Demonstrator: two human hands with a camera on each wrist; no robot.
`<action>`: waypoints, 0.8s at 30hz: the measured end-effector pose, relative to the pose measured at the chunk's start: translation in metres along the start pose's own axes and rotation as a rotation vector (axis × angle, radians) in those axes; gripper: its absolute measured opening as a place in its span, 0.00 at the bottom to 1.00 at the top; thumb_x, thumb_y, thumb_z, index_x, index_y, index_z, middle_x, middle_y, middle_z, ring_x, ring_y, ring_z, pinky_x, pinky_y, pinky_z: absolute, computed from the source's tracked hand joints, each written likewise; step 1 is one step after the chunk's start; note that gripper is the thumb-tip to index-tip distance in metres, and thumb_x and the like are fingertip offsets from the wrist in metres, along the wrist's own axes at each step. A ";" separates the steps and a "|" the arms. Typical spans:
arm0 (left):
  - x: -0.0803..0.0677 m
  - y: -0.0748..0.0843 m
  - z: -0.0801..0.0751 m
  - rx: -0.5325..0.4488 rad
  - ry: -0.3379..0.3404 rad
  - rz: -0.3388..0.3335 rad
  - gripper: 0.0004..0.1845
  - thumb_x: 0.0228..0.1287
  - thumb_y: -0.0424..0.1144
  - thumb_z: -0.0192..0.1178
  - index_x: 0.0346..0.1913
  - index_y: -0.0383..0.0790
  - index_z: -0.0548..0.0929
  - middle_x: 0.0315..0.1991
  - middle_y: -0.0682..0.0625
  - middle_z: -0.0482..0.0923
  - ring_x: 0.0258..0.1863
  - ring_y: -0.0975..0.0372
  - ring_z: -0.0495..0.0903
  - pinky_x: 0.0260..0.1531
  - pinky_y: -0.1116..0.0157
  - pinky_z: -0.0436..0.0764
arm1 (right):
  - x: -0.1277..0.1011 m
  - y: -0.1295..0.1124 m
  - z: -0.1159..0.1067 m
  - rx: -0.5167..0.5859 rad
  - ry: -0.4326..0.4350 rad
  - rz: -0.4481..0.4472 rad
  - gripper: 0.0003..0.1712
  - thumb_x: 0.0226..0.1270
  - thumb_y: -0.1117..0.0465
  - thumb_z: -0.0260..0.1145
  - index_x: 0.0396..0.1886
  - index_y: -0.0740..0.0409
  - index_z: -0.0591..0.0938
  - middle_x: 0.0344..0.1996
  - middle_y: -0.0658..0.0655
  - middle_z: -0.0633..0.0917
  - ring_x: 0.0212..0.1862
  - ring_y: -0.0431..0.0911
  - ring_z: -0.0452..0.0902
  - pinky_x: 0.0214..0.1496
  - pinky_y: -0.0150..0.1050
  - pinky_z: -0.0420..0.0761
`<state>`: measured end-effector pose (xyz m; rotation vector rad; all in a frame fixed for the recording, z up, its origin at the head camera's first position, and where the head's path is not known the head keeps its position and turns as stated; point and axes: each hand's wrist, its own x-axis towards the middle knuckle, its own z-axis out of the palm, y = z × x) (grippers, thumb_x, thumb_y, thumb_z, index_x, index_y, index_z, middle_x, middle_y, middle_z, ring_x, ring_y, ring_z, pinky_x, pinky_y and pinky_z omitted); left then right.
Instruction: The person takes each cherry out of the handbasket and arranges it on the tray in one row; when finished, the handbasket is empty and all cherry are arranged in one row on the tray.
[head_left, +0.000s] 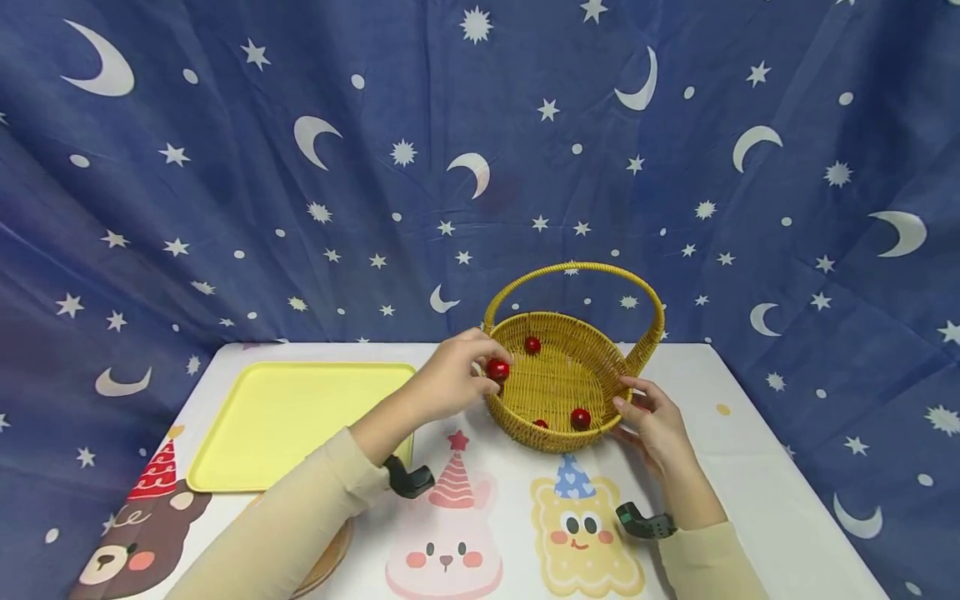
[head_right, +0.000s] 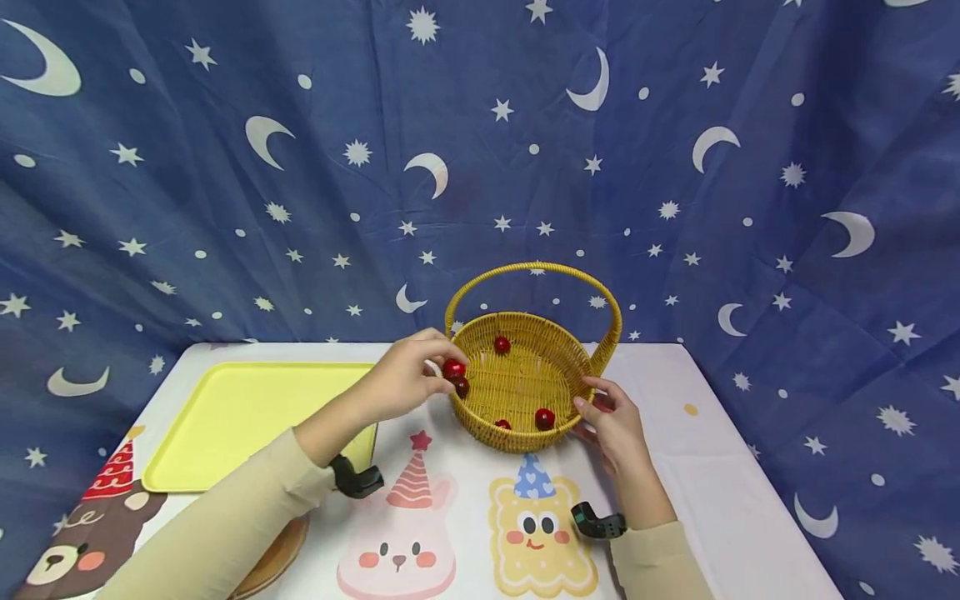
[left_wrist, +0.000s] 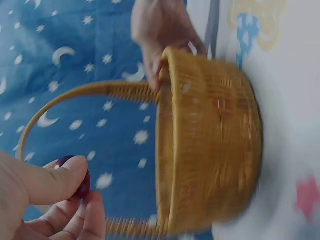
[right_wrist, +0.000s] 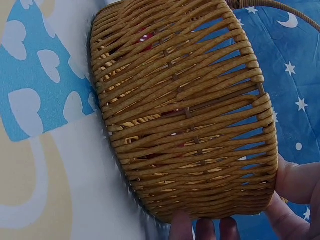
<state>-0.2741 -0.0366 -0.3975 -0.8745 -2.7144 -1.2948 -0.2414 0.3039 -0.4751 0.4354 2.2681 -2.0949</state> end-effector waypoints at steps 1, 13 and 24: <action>-0.009 -0.004 -0.010 -0.001 0.026 -0.010 0.20 0.61 0.26 0.76 0.53 0.48 0.91 0.49 0.52 0.82 0.48 0.59 0.84 0.49 0.61 0.87 | 0.000 0.000 0.000 0.002 0.001 -0.002 0.31 0.81 0.65 0.64 0.79 0.57 0.69 0.53 0.51 0.73 0.55 0.45 0.80 0.53 0.41 0.90; -0.099 -0.097 -0.061 0.119 0.144 -0.281 0.18 0.61 0.25 0.74 0.54 0.41 0.90 0.51 0.45 0.84 0.47 0.52 0.85 0.41 0.62 0.81 | 0.000 0.001 0.000 -0.004 -0.004 0.006 0.33 0.81 0.64 0.64 0.81 0.56 0.67 0.54 0.51 0.73 0.57 0.45 0.79 0.55 0.41 0.90; -0.110 -0.139 -0.053 0.198 0.088 -0.345 0.17 0.61 0.27 0.75 0.53 0.41 0.90 0.44 0.44 0.83 0.39 0.56 0.77 0.42 0.59 0.76 | 0.000 0.000 0.000 -0.002 0.003 -0.004 0.32 0.81 0.64 0.64 0.80 0.57 0.68 0.53 0.51 0.74 0.56 0.45 0.81 0.55 0.42 0.90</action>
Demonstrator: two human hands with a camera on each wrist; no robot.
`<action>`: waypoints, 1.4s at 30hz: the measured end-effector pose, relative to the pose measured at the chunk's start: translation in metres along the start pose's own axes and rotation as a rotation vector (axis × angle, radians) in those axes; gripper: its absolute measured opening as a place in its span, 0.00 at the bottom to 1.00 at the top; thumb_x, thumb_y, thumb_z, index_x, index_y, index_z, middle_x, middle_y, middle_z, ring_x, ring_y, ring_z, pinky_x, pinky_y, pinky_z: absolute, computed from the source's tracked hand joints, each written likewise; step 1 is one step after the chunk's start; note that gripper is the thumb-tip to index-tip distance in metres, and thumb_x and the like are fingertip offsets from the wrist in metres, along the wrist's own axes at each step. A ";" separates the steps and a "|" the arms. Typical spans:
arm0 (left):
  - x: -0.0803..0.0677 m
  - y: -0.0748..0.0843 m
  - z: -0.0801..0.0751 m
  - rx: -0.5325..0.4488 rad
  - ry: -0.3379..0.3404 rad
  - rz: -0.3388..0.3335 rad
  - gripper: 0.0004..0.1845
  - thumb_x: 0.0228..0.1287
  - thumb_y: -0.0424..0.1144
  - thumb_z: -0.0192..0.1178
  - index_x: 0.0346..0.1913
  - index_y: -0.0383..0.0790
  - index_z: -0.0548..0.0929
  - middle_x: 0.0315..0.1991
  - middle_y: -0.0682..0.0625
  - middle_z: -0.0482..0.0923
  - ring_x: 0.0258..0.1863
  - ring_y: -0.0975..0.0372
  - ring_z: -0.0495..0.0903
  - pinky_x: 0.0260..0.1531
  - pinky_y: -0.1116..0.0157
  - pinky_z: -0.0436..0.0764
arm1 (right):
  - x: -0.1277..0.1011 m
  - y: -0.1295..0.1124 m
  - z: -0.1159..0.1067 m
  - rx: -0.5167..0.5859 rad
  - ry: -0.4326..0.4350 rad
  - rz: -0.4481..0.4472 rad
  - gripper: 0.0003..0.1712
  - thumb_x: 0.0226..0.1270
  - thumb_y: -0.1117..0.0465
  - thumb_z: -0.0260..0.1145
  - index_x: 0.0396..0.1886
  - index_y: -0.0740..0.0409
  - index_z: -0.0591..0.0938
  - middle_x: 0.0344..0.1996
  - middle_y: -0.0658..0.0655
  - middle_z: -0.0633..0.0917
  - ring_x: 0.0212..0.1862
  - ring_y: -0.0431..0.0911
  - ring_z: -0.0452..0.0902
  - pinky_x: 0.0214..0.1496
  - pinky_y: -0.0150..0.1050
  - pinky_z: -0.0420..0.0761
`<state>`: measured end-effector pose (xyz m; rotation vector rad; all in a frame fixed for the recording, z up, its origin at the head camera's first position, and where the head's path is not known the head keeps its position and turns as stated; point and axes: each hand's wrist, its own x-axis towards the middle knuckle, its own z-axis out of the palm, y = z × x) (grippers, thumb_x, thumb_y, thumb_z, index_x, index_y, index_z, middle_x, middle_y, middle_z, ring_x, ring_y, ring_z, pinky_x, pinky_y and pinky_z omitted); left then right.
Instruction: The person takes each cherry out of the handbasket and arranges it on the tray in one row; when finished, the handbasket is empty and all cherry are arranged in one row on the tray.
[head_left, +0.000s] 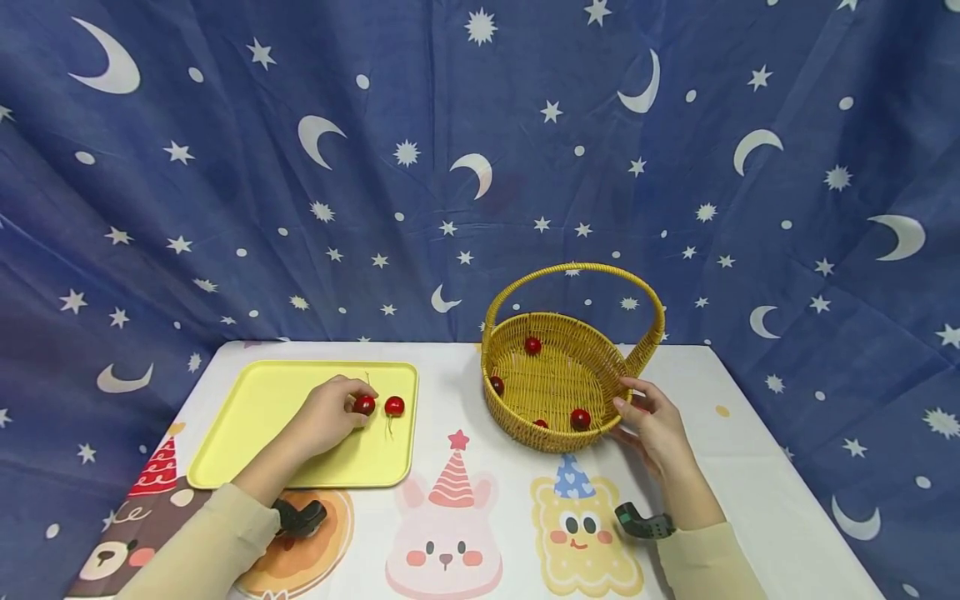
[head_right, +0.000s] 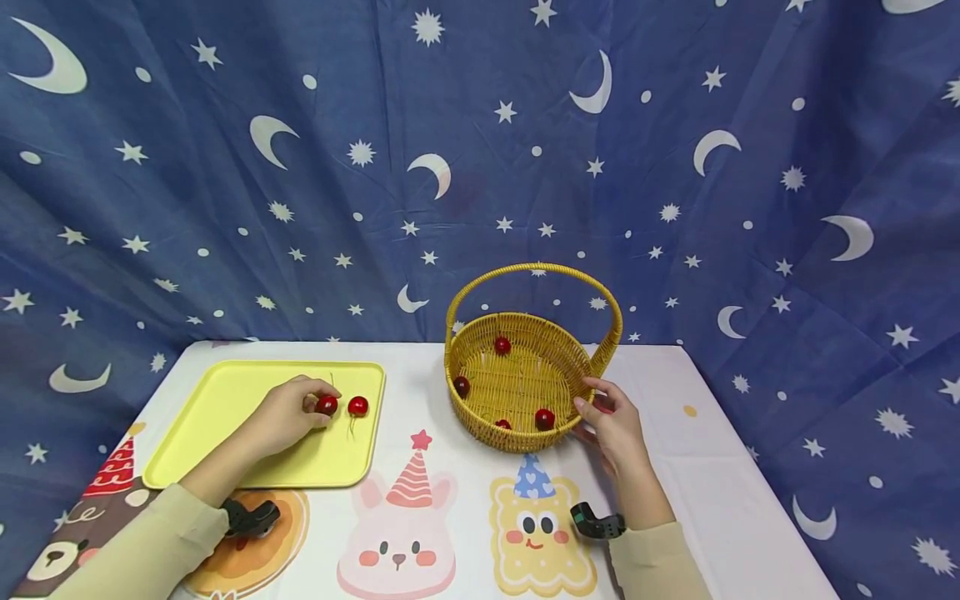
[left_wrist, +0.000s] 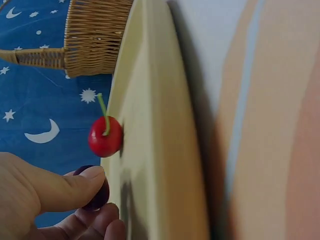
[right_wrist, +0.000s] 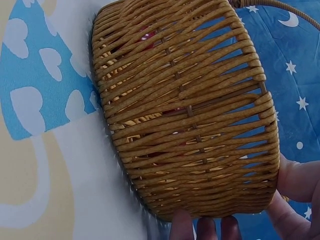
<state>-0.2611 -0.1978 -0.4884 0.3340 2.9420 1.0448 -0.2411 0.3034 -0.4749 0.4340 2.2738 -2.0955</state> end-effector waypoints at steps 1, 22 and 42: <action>0.001 -0.001 0.001 0.006 -0.003 0.002 0.17 0.61 0.27 0.75 0.53 0.41 0.90 0.44 0.44 0.83 0.39 0.56 0.77 0.43 0.59 0.76 | 0.000 0.000 0.000 0.002 -0.001 0.000 0.32 0.81 0.65 0.64 0.80 0.57 0.68 0.53 0.51 0.74 0.56 0.45 0.81 0.55 0.42 0.90; -0.003 0.034 -0.013 0.038 0.062 0.010 0.24 0.63 0.29 0.75 0.63 0.38 0.87 0.55 0.38 0.82 0.33 0.60 0.79 0.37 0.61 0.78 | 0.001 -0.001 0.002 0.008 0.000 -0.002 0.31 0.82 0.64 0.64 0.79 0.56 0.69 0.52 0.50 0.73 0.56 0.45 0.81 0.53 0.41 0.90; 0.066 0.201 0.092 -0.248 -0.300 0.360 0.28 0.64 0.30 0.76 0.67 0.44 0.84 0.58 0.47 0.87 0.56 0.54 0.87 0.57 0.61 0.86 | 0.001 0.001 -0.001 -0.003 -0.003 0.016 0.32 0.81 0.64 0.64 0.80 0.54 0.68 0.55 0.52 0.72 0.55 0.44 0.80 0.54 0.41 0.90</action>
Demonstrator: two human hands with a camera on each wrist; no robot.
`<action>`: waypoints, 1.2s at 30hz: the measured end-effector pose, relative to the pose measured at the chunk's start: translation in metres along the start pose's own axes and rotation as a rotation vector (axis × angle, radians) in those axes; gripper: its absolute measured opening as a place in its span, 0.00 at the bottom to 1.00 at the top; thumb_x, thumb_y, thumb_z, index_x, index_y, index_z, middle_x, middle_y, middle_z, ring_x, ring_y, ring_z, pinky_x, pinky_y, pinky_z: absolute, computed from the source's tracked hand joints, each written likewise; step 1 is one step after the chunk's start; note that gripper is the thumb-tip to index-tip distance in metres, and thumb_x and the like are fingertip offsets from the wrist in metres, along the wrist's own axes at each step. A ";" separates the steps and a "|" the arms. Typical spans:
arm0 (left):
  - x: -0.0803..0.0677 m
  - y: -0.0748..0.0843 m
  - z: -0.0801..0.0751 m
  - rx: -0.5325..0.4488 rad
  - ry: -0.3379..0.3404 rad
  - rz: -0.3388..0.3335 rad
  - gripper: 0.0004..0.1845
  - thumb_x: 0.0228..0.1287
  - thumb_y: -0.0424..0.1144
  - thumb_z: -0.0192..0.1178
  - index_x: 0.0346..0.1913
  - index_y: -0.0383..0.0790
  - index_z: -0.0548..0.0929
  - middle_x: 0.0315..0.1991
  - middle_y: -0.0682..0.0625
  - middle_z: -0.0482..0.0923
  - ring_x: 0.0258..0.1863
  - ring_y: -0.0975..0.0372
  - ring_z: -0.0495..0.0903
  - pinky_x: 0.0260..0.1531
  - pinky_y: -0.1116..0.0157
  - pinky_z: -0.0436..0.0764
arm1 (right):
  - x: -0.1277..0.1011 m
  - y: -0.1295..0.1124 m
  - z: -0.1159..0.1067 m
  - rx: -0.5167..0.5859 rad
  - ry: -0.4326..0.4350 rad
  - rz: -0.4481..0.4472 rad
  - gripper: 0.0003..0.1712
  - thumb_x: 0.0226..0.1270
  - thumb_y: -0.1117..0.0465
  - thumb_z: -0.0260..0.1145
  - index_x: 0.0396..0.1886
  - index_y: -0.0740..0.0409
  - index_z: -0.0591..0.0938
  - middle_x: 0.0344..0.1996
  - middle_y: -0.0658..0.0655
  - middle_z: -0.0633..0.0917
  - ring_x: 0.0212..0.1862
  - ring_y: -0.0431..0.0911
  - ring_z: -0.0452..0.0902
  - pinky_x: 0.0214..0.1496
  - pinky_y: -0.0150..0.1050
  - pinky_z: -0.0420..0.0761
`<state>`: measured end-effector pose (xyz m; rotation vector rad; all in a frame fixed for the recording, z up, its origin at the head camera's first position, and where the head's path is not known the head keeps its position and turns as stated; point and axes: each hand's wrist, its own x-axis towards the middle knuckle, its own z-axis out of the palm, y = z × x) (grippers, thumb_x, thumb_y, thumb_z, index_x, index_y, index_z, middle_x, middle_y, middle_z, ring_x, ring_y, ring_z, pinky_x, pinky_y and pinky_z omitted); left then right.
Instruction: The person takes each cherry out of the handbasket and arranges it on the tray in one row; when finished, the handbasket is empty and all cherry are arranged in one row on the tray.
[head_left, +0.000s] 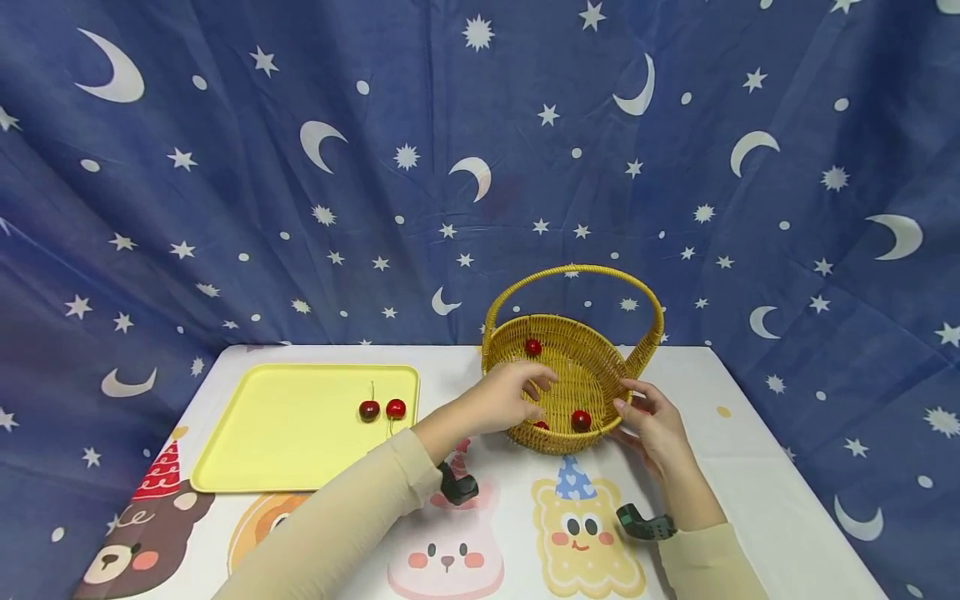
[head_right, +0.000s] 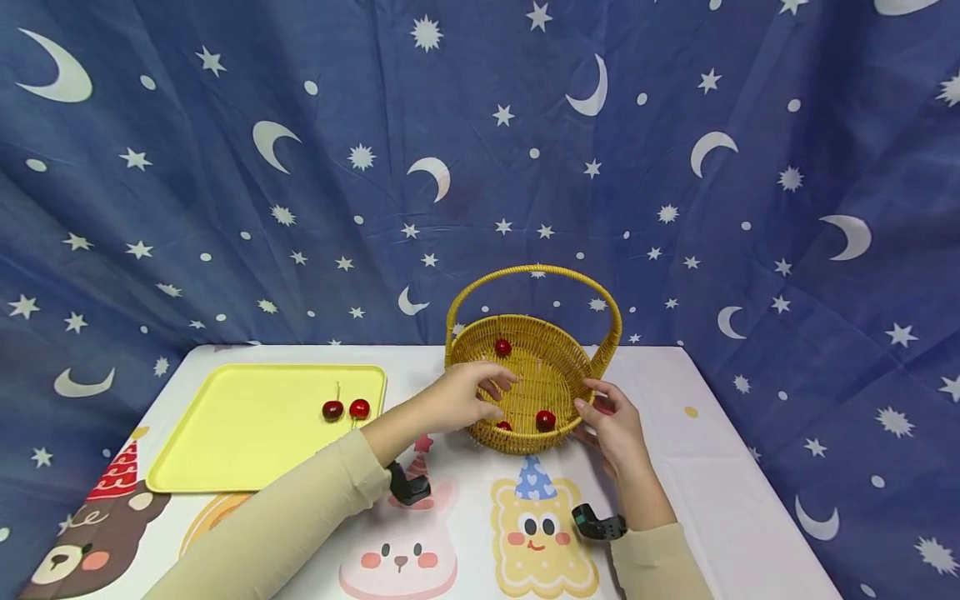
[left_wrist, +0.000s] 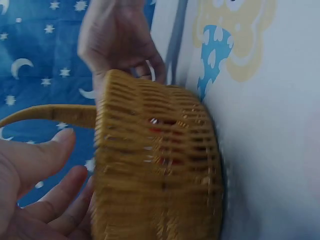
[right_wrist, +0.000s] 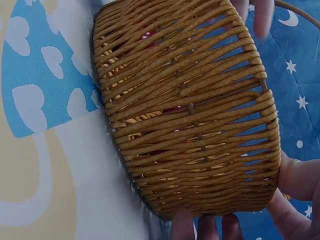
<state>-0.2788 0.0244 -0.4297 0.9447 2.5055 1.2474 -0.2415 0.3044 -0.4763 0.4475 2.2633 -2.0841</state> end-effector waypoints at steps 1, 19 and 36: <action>0.007 0.001 0.006 0.007 -0.022 -0.006 0.28 0.64 0.30 0.75 0.67 0.44 0.84 0.58 0.46 0.88 0.56 0.54 0.87 0.55 0.63 0.85 | 0.000 0.000 0.000 -0.001 -0.001 0.000 0.32 0.81 0.64 0.64 0.81 0.54 0.68 0.55 0.52 0.72 0.55 0.44 0.80 0.54 0.41 0.90; 0.068 -0.003 0.050 0.184 -0.312 -0.107 0.22 0.69 0.35 0.73 0.64 0.49 0.88 0.57 0.48 0.90 0.59 0.59 0.87 0.64 0.63 0.82 | 0.000 -0.003 -0.002 -0.010 -0.012 -0.010 0.32 0.82 0.62 0.64 0.81 0.55 0.67 0.58 0.54 0.73 0.57 0.44 0.80 0.56 0.42 0.90; 0.051 0.000 0.029 0.150 -0.097 -0.027 0.09 0.72 0.36 0.71 0.52 0.46 0.91 0.49 0.52 0.89 0.50 0.63 0.85 0.52 0.67 0.82 | 0.000 -0.001 0.001 -0.010 0.004 -0.007 0.31 0.82 0.64 0.63 0.80 0.56 0.67 0.56 0.53 0.73 0.57 0.45 0.79 0.53 0.40 0.90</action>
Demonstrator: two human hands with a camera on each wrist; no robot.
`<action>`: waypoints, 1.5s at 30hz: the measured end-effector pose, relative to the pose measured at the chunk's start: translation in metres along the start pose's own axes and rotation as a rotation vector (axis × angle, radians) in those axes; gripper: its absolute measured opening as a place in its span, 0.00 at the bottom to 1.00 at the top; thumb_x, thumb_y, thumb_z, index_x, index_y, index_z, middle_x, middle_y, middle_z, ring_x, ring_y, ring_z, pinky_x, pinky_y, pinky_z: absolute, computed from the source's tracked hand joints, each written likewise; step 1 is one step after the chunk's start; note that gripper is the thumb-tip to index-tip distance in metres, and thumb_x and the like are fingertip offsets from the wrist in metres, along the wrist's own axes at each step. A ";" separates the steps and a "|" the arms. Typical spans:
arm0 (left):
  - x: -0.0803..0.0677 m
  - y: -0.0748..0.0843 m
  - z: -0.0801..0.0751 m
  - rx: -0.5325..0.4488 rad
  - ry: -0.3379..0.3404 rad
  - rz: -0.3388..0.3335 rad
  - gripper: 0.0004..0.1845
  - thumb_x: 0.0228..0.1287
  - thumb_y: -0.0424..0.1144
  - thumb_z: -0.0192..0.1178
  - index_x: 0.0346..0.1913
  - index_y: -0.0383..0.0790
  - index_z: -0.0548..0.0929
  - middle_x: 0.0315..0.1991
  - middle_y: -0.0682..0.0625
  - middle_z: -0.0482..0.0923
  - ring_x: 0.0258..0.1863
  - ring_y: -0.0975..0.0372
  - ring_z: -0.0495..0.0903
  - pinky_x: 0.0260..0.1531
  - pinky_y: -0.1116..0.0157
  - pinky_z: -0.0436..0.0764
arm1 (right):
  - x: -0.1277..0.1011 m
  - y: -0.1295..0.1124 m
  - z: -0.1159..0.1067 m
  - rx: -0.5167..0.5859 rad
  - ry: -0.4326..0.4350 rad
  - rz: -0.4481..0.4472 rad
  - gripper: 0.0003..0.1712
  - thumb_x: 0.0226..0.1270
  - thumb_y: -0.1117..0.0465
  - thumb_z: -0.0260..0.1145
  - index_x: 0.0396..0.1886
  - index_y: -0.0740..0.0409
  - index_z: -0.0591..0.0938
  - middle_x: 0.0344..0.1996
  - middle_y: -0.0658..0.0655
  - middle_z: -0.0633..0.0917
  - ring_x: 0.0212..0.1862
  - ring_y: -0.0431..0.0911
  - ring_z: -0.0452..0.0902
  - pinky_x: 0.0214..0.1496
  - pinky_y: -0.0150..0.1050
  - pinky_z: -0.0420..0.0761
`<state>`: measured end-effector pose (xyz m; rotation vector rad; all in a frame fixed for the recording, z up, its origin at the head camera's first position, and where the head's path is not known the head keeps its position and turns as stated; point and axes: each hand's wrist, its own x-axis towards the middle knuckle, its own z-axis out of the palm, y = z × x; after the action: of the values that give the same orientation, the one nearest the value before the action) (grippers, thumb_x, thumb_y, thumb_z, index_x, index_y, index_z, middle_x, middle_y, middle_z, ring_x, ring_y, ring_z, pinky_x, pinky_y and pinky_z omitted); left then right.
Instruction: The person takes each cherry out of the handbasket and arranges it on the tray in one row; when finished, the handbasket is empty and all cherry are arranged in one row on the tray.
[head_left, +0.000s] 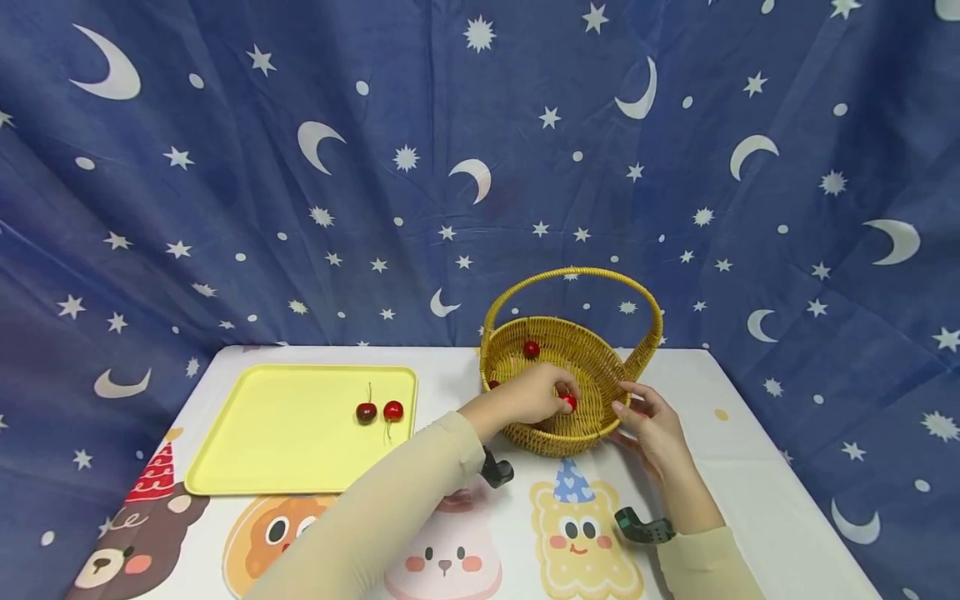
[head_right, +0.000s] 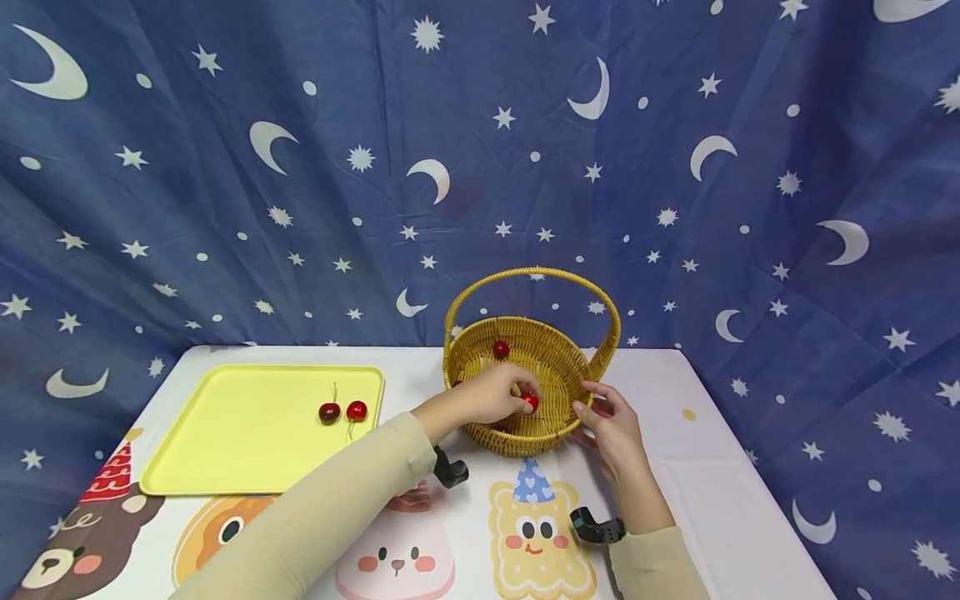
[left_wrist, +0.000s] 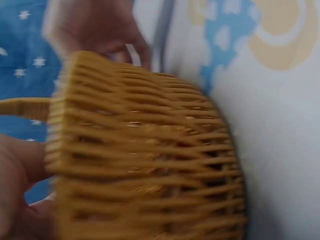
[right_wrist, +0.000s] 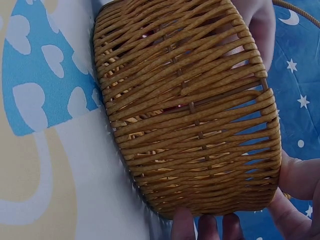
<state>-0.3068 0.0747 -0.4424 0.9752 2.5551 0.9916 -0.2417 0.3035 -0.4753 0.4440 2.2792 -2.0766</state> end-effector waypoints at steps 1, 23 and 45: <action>-0.004 0.000 -0.005 -0.014 0.023 0.008 0.10 0.72 0.37 0.71 0.53 0.46 0.91 0.50 0.52 0.90 0.52 0.63 0.85 0.53 0.66 0.82 | 0.000 0.000 0.000 0.001 0.002 0.000 0.31 0.82 0.64 0.63 0.80 0.56 0.68 0.55 0.52 0.73 0.57 0.45 0.79 0.53 0.40 0.90; -0.188 -0.093 -0.102 -0.037 0.435 -0.219 0.16 0.62 0.26 0.74 0.50 0.45 0.89 0.46 0.47 0.83 0.42 0.57 0.85 0.34 0.65 0.83 | 0.000 -0.001 -0.002 0.012 0.014 0.002 0.30 0.82 0.63 0.64 0.79 0.55 0.69 0.53 0.50 0.73 0.56 0.44 0.81 0.53 0.40 0.90; -0.238 -0.174 -0.101 0.081 0.357 -0.467 0.16 0.62 0.28 0.74 0.52 0.39 0.87 0.49 0.41 0.86 0.43 0.53 0.82 0.46 0.55 0.79 | -0.002 -0.001 0.002 0.003 0.006 -0.013 0.31 0.83 0.64 0.62 0.80 0.57 0.68 0.54 0.52 0.73 0.54 0.43 0.81 0.53 0.41 0.90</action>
<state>-0.2581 -0.2295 -0.4891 0.1947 2.9265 0.9942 -0.2404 0.3009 -0.4746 0.4373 2.2891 -2.0883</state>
